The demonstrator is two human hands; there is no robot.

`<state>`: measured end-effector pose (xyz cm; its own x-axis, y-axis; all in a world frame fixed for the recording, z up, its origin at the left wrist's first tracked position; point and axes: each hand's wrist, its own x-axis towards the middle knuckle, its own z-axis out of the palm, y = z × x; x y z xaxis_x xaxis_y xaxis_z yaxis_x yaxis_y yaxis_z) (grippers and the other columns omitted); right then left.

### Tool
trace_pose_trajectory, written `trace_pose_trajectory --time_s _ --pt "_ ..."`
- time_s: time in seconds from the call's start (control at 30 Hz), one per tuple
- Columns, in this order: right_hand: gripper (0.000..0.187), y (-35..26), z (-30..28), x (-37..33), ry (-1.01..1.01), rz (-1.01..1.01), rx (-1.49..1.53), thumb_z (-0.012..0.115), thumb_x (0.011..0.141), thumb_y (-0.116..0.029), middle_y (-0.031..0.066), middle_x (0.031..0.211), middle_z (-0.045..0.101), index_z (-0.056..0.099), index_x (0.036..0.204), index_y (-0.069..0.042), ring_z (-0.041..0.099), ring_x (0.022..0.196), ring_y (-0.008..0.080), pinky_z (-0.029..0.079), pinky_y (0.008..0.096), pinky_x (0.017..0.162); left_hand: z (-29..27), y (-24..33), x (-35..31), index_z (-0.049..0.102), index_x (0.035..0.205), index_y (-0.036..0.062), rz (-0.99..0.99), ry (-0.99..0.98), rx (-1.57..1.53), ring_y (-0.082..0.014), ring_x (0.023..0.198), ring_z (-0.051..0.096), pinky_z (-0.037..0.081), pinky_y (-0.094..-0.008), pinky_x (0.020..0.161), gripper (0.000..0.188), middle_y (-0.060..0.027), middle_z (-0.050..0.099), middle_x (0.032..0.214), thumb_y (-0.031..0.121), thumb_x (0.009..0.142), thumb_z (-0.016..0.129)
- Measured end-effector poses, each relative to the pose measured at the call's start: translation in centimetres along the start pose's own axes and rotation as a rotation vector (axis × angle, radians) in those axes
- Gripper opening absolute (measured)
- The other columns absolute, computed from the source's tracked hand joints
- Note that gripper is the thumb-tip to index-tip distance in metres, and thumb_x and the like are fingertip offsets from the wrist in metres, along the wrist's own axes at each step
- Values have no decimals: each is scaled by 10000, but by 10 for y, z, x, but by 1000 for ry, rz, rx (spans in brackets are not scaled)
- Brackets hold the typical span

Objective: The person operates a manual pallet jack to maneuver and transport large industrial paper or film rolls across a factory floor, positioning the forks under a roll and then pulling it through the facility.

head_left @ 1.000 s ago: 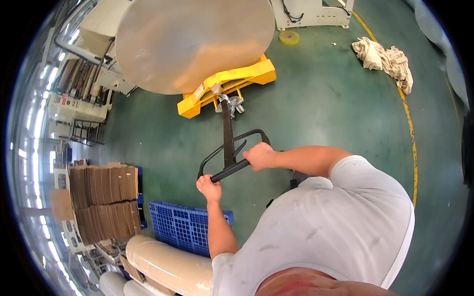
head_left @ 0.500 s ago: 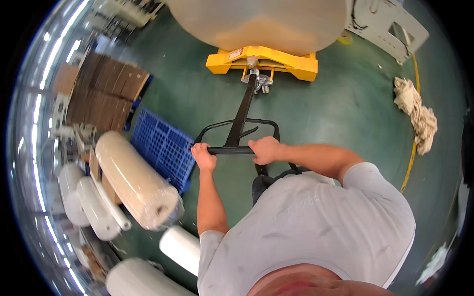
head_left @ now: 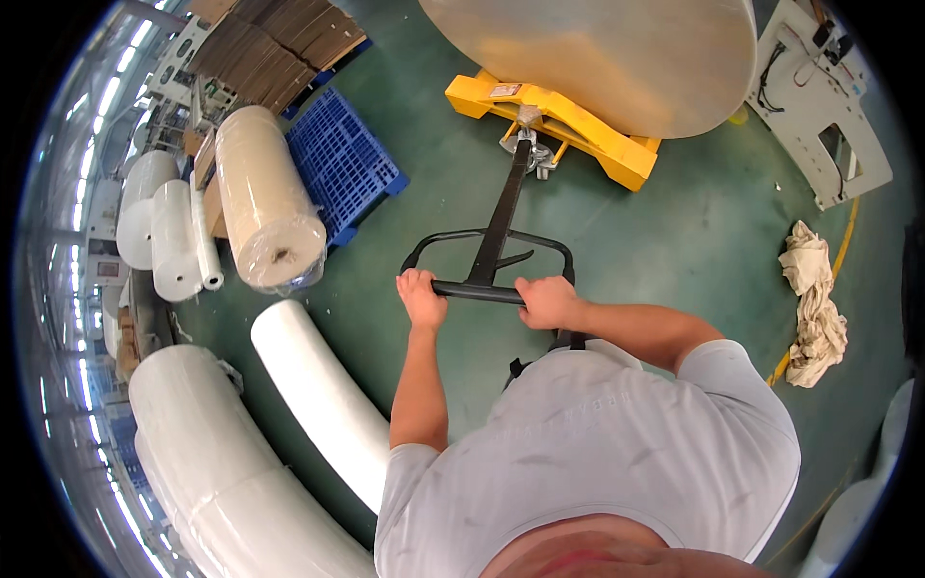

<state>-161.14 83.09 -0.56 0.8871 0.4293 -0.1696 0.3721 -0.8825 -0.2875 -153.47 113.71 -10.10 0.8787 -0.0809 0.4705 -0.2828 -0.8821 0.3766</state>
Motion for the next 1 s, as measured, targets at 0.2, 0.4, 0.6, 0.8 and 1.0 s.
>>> trace_pose_trajectory --time_s 0.2,0.4,0.6,0.8,1.0 --pt "375 -107 103 -153 30 -11 -19 698 918 -287 209 911 775 583 1120 7 769 846 443 608 575 738 -75 6 -202 641 912 82 104 130 6 -401 1114 587 435 -542 1053 267 -132 632 1039 -58 693 700" --pt "375 -198 189 -340 7 -1 -54 713 898 -278 201 920 782 601 1155 -29 775 866 438 602 589 742 -152 50 -426 654 909 95 64 161 -10 -410 1118 589 439 -556 1065 232 -145 616 1026 -22 718 710" --pt "376 -311 226 -530 -16 -38 -66 715 871 -275 226 914 780 615 1140 -33 776 871 457 601 608 741 -260 89 -626 671 925 90 29 184 -12 -412 1127 581 426 -571 1120 243 -146 606 1030 11 700 718" --pt "365 -436 266 -739 27 -65 -107 708 876 -308 219 872 778 642 1119 -45 776 820 457 614 598 701 -393 150 -836 657 857 72 2 233 -47 -421 1051 579 447 -546 1042 186 -157 598 941 25 683 700" --pt "334 -553 271 -957 27 -66 -102 723 852 -254 186 894 787 665 1110 -51 783 883 428 606 577 775 -537 239 -1050 672 891 76 -153 200 2 -428 1130 568 395 -569 1116 218 -151 615 1020 51 689 748"
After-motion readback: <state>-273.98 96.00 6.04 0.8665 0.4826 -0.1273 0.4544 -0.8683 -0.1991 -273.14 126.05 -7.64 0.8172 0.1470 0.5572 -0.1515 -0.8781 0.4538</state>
